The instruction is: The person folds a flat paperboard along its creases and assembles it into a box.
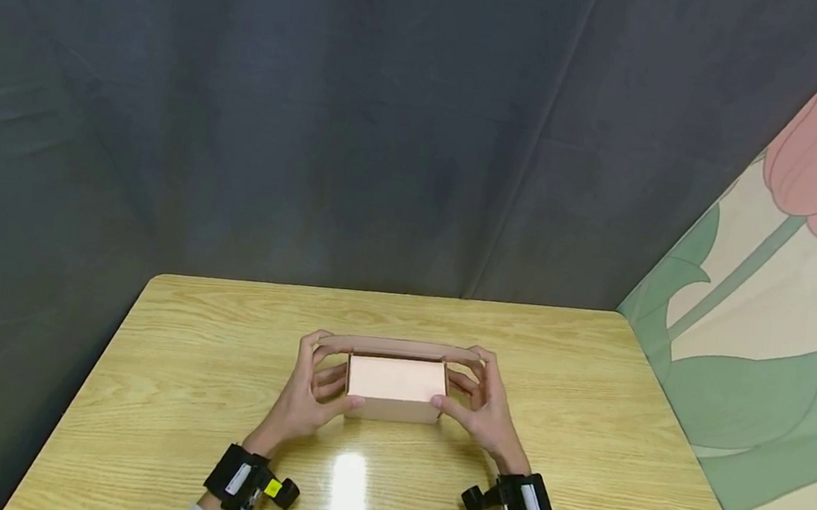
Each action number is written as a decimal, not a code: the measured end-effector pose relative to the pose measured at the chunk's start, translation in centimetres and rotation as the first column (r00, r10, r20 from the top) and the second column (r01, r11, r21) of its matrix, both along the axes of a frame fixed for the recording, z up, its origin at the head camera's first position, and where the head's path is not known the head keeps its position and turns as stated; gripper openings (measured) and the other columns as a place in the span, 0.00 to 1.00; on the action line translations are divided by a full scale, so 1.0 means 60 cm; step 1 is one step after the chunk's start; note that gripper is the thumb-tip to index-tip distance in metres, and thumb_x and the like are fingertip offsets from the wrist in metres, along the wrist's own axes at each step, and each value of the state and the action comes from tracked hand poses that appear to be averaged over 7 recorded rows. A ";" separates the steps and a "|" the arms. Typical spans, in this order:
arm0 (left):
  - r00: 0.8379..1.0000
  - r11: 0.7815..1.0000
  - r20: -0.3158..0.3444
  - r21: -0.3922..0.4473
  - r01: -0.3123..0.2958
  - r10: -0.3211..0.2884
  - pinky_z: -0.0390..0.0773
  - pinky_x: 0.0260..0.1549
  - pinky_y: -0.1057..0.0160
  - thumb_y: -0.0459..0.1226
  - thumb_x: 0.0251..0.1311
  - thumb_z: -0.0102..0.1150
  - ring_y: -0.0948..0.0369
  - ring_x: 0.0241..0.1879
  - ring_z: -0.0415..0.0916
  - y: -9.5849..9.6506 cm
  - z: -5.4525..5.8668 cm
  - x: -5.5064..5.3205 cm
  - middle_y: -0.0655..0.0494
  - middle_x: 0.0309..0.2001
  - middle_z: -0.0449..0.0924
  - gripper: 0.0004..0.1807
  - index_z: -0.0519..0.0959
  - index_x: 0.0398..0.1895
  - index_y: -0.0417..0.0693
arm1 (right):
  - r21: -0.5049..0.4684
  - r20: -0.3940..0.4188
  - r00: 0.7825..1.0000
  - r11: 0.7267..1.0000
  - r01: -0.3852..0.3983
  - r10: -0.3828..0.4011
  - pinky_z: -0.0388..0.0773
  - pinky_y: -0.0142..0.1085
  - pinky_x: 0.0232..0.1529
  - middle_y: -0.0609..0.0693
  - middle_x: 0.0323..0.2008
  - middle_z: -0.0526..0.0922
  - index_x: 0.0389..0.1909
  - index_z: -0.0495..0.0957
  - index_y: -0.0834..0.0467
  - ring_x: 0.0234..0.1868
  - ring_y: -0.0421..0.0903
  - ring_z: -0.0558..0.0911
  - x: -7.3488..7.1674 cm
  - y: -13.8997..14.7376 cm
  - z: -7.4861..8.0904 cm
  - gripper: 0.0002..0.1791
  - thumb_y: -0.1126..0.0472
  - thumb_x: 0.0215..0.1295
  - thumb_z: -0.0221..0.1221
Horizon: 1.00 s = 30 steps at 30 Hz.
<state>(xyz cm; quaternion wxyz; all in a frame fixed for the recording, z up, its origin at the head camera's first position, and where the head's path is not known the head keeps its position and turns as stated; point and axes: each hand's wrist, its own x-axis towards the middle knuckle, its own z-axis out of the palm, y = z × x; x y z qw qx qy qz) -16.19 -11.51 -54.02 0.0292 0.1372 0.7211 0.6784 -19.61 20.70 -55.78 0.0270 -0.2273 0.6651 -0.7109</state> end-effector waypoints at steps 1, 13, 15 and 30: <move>1.000 1.000 -0.013 0.011 0.000 0.001 0.79 0.66 0.53 0.28 0.62 0.75 0.29 0.73 0.68 0.001 -0.001 0.001 0.35 0.78 0.58 0.54 0.45 0.79 0.48 | 0.000 -0.024 1.000 1.000 0.012 -0.012 0.80 0.39 0.68 0.68 0.70 0.70 0.73 0.57 0.65 0.66 0.54 0.82 0.000 0.000 -0.002 0.45 0.78 0.60 0.72; 0.908 0.921 -0.290 -0.158 -0.356 0.301 0.89 0.53 0.51 0.31 0.72 0.66 0.42 0.60 0.82 0.009 0.015 0.010 0.44 0.65 0.80 0.23 0.78 0.68 0.44 | 0.097 -0.132 0.977 0.978 0.183 -0.169 0.81 0.36 0.66 0.66 0.65 0.78 0.76 0.69 0.60 0.64 0.42 0.84 0.016 -0.009 -0.003 0.39 0.76 0.65 0.69; 0.860 0.881 -0.385 -0.195 -0.430 0.335 0.89 0.47 0.58 0.31 0.75 0.62 0.48 0.55 0.85 0.012 0.021 0.007 0.48 0.58 0.85 0.16 0.84 0.63 0.45 | 0.095 -0.154 0.967 0.971 0.217 -0.201 0.81 0.34 0.65 0.67 0.64 0.80 0.74 0.71 0.62 0.62 0.45 0.85 0.018 -0.014 -0.003 0.34 0.76 0.68 0.66; 0.720 0.769 -0.590 -0.246 -0.590 0.364 0.83 0.31 0.63 0.29 0.68 0.70 0.59 0.35 0.84 0.029 0.039 0.009 0.50 0.36 0.87 0.15 0.88 0.57 0.40 | 0.195 -0.437 0.811 0.839 0.508 -0.390 0.77 0.24 0.60 0.57 0.58 0.84 0.69 0.80 0.62 0.56 0.53 0.85 0.028 -0.047 0.000 0.22 0.73 0.79 0.54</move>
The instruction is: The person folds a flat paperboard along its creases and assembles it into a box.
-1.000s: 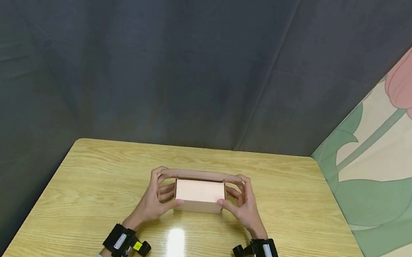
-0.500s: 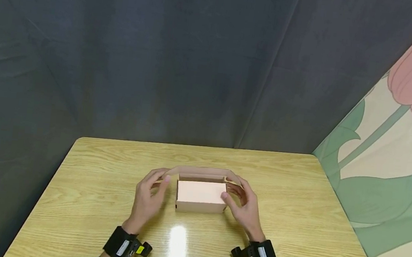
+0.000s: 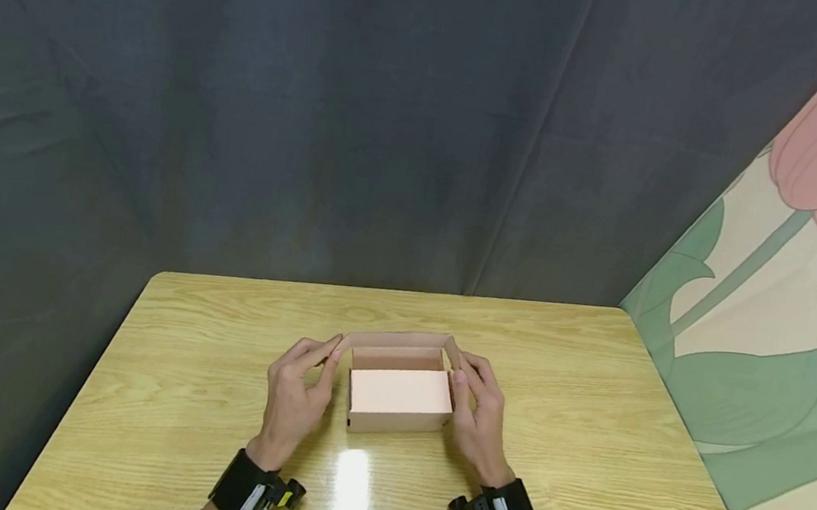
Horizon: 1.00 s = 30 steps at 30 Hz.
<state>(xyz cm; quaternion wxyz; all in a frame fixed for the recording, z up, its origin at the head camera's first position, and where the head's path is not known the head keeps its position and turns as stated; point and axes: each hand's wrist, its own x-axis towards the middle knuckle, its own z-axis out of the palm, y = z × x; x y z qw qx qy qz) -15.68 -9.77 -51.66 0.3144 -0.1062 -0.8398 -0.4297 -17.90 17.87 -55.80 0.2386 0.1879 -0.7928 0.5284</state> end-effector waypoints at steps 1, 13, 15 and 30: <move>1.000 1.000 0.002 -0.001 0.008 -0.008 0.85 0.31 0.61 0.30 0.68 0.70 0.59 0.35 0.85 0.000 0.002 0.000 0.49 0.37 0.88 0.15 0.89 0.56 0.40 | -0.004 -0.004 1.000 1.000 0.013 -0.013 0.76 0.24 0.58 0.57 0.56 0.84 0.67 0.82 0.63 0.54 0.53 0.84 0.000 0.000 0.002 0.20 0.73 0.79 0.54; 0.970 0.975 0.130 0.119 0.190 -0.205 0.90 0.41 0.64 0.31 0.68 0.71 0.56 0.40 0.89 -0.001 0.027 0.011 0.43 0.54 0.89 0.21 0.84 0.63 0.36 | -0.227 0.130 0.981 0.967 -0.114 0.146 0.80 0.27 0.63 0.66 0.60 0.82 0.60 0.83 0.71 0.62 0.45 0.83 0.002 0.008 0.031 0.16 0.75 0.76 0.59; 0.946 0.963 0.201 0.140 0.229 -0.254 0.90 0.44 0.59 0.33 0.63 0.76 0.56 0.41 0.89 -0.006 0.033 0.014 0.43 0.58 0.87 0.29 0.81 0.68 0.38 | -0.253 0.167 0.972 0.960 -0.120 0.166 0.80 0.29 0.65 0.66 0.64 0.81 0.61 0.84 0.69 0.64 0.46 0.83 0.002 0.012 0.033 0.16 0.75 0.75 0.60; 0.796 0.912 0.497 -0.020 0.409 -0.345 0.85 0.58 0.46 0.37 0.36 0.93 0.54 0.53 0.80 -0.021 0.062 0.016 0.44 0.63 0.78 0.55 0.66 0.68 0.42 | -0.223 0.277 0.944 0.968 -0.118 0.179 0.85 0.30 0.53 0.60 0.64 0.85 0.65 0.84 0.60 0.50 0.49 0.86 0.005 0.019 0.046 0.23 0.71 0.69 0.68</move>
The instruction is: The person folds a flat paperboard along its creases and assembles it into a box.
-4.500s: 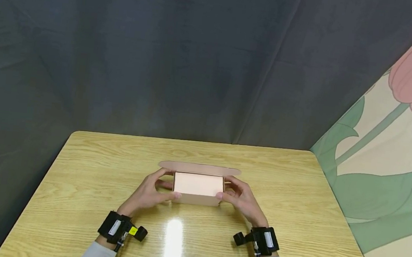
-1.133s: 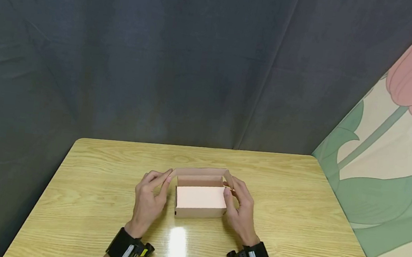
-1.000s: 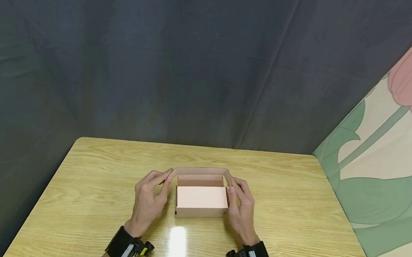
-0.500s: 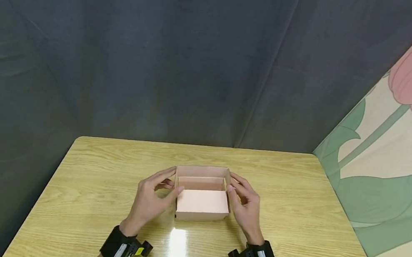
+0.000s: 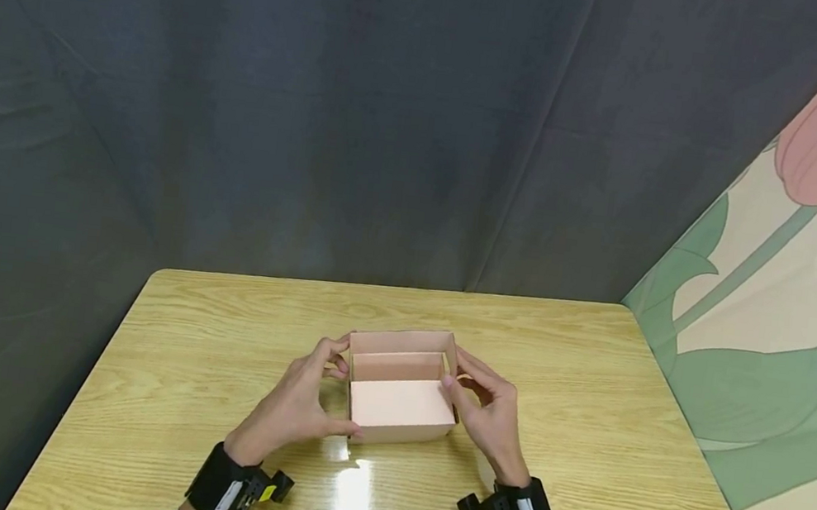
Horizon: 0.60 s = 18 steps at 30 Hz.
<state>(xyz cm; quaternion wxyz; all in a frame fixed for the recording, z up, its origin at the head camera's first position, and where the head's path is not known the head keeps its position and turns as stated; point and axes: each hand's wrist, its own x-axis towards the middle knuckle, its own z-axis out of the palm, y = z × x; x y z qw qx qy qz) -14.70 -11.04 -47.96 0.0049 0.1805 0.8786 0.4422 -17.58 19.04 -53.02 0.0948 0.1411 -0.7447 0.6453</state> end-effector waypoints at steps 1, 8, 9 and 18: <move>1.000 1.000 0.001 -0.006 -0.005 0.005 0.85 0.57 0.45 0.37 0.36 0.93 0.54 0.53 0.81 0.000 0.000 0.000 0.45 0.60 0.78 0.55 0.66 0.69 0.42 | 0.000 0.001 1.000 1.000 -0.008 0.008 0.85 0.30 0.53 0.61 0.64 0.85 0.65 0.83 0.60 0.50 0.51 0.86 0.000 0.000 0.001 0.24 0.72 0.69 0.68; 0.999 0.999 -0.024 -0.003 -0.045 0.045 0.86 0.54 0.46 0.34 0.39 0.92 0.54 0.50 0.83 -0.002 0.002 0.000 0.47 0.55 0.80 0.53 0.67 0.68 0.41 | 0.003 -0.022 0.999 1.000 -0.031 0.031 0.84 0.30 0.58 0.63 0.64 0.84 0.66 0.82 0.63 0.59 0.49 0.87 0.002 0.002 0.004 0.21 0.72 0.74 0.63; 0.999 0.999 -0.025 0.002 -0.048 0.048 0.87 0.53 0.47 0.34 0.39 0.91 0.55 0.49 0.84 -0.002 0.002 -0.001 0.47 0.55 0.80 0.52 0.68 0.67 0.41 | 0.011 -0.026 0.999 1.000 -0.027 0.027 0.84 0.30 0.57 0.64 0.64 0.84 0.65 0.83 0.64 0.60 0.47 0.87 0.002 0.002 0.004 0.19 0.71 0.76 0.61; 0.999 0.997 -0.013 0.074 -0.037 0.038 0.87 0.56 0.53 0.33 0.41 0.90 0.55 0.48 0.83 -0.005 -0.006 -0.003 0.47 0.53 0.79 0.49 0.70 0.67 0.39 | -0.014 0.000 1.000 1.000 -0.006 0.006 0.85 0.28 0.53 0.66 0.62 0.85 0.60 0.85 0.66 0.55 0.39 0.86 0.004 0.004 0.011 0.15 0.72 0.75 0.61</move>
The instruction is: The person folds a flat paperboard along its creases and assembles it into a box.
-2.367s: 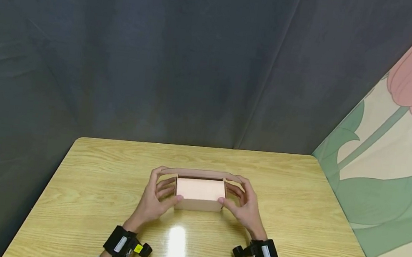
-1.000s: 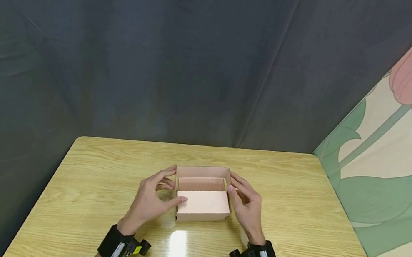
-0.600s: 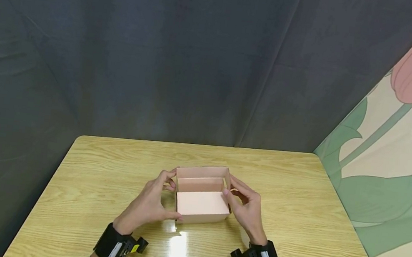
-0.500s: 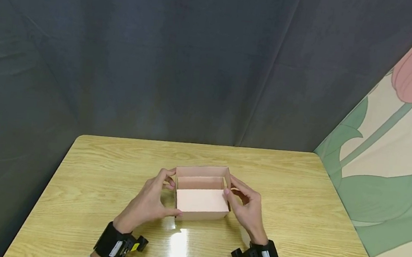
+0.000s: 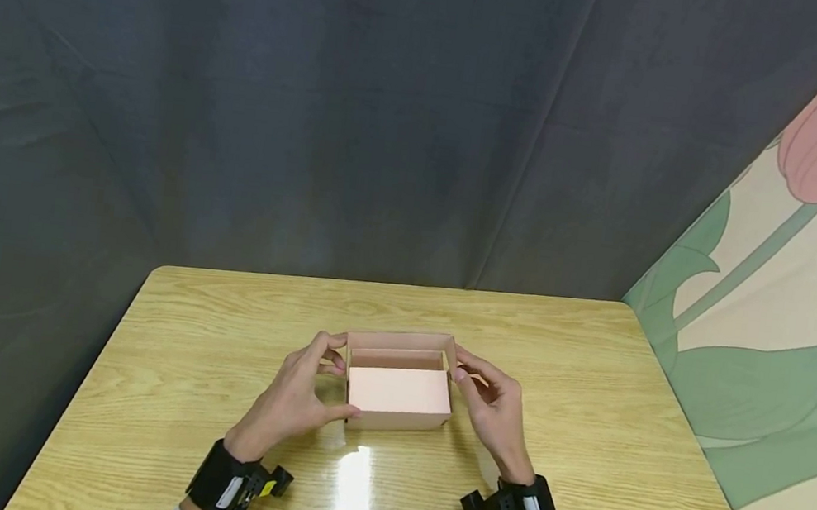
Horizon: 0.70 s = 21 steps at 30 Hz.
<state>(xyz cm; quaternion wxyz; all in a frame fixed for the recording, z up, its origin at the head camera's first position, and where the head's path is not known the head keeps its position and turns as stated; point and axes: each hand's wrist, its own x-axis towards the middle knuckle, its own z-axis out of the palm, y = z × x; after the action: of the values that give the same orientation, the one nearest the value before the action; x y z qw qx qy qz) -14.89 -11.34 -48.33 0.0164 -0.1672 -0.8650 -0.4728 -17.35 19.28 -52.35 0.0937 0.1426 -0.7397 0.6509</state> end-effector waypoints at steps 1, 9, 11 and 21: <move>1.000 1.000 0.001 0.003 0.001 -0.001 0.87 0.56 0.53 0.33 0.41 0.90 0.55 0.48 0.83 0.000 0.000 0.000 0.47 0.53 0.79 0.49 0.69 0.67 0.40 | 0.001 0.000 1.000 1.000 0.000 0.000 0.85 0.28 0.53 0.66 0.62 0.85 0.59 0.85 0.66 0.53 0.39 0.86 0.000 0.000 0.001 0.15 0.72 0.75 0.62; 1.000 1.000 0.001 0.008 -0.008 0.008 0.88 0.54 0.49 0.33 0.41 0.90 0.54 0.48 0.84 0.000 -0.002 0.002 0.47 0.52 0.80 0.53 0.66 0.71 0.43 | 0.030 0.012 1.000 0.999 -0.024 0.024 0.86 0.30 0.51 0.65 0.60 0.85 0.62 0.83 0.63 0.49 0.45 0.86 -0.003 0.007 0.003 0.18 0.73 0.73 0.64; 1.000 1.000 -0.006 0.005 -0.005 0.005 0.88 0.54 0.52 0.33 0.40 0.90 0.55 0.48 0.83 0.000 -0.002 0.002 0.46 0.53 0.80 0.55 0.65 0.72 0.43 | 0.034 0.015 0.999 0.999 -0.037 0.037 0.87 0.31 0.50 0.65 0.59 0.85 0.63 0.82 0.63 0.48 0.47 0.86 -0.004 0.010 0.004 0.20 0.73 0.73 0.64; 0.999 0.999 -0.036 0.003 0.034 -0.034 0.88 0.54 0.55 0.35 0.41 0.90 0.60 0.48 0.80 0.000 0.001 -0.005 0.44 0.54 0.82 0.59 0.65 0.79 0.55 | 0.043 0.028 0.991 0.990 -0.131 0.130 0.85 0.33 0.56 0.65 0.64 0.81 0.70 0.79 0.63 0.48 0.49 0.85 -0.010 0.025 0.002 0.26 0.73 0.72 0.64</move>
<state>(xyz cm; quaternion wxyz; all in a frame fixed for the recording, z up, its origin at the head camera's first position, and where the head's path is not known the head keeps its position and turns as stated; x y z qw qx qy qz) -15.17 -11.34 -48.27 0.0241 -0.1904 -0.8607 -0.4716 -17.97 20.75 -52.24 0.0383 0.1844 -0.7445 0.6406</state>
